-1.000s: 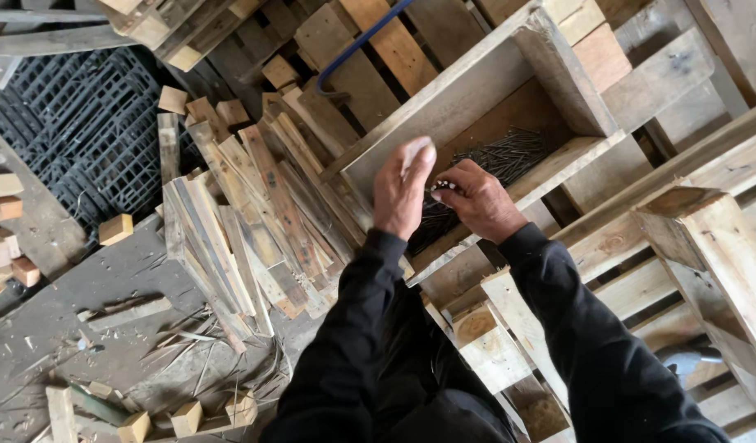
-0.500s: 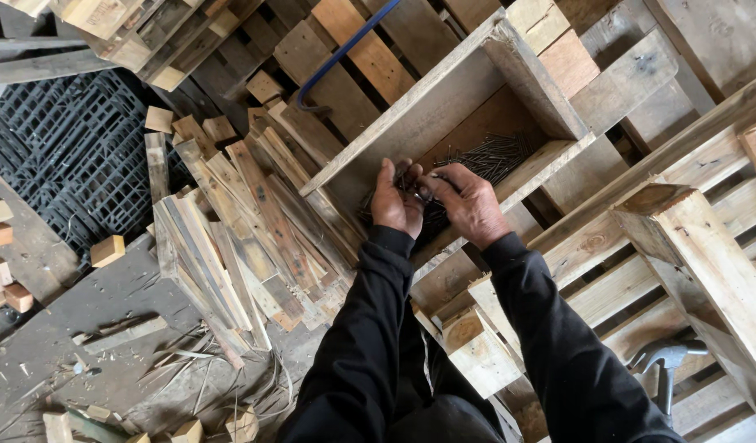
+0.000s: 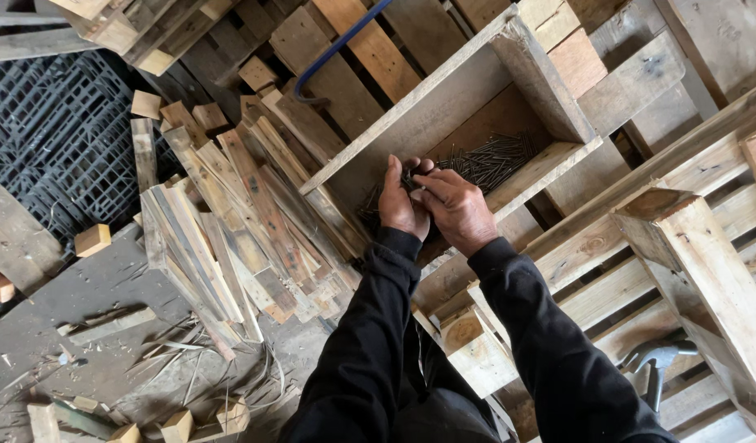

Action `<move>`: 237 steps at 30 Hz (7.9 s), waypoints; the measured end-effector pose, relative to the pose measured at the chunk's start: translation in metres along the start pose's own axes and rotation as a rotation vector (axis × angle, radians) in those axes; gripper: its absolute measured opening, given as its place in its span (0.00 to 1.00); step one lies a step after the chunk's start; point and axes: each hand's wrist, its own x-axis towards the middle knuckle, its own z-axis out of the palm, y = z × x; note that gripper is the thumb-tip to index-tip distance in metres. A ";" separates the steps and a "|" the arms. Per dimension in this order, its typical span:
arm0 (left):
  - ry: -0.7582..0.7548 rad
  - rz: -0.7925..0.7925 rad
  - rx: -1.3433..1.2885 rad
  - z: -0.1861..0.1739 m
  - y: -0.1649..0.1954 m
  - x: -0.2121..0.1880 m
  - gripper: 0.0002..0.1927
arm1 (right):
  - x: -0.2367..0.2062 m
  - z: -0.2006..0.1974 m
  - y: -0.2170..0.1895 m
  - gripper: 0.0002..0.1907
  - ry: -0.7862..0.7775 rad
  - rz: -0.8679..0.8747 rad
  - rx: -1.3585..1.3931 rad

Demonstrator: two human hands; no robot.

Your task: The person repairs a wooden pallet, hammering nails into its slats with a claw hammer and pulling out loose nails. They take new wooden boards from a pile, position a board across the pallet, and hammer nails to fasten it in place.

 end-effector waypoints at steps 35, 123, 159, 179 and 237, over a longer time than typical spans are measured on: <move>-0.162 -0.075 -0.097 -0.052 0.012 -0.013 0.22 | 0.022 0.008 0.017 0.11 -0.271 -0.096 -0.573; -1.593 -0.040 1.552 -0.033 -0.689 -0.253 0.09 | -0.726 -0.159 0.218 0.16 0.933 0.371 0.438; -1.920 0.106 1.684 -0.042 -0.706 -0.277 0.11 | -0.717 -0.189 0.119 0.18 1.352 1.055 0.518; -1.820 0.242 1.379 -0.023 -0.703 -0.284 0.15 | -0.722 -0.149 0.113 0.21 1.753 0.569 0.959; -1.266 0.150 1.372 -0.007 -0.697 -0.261 0.06 | -0.729 -0.233 0.123 0.14 1.380 1.123 0.348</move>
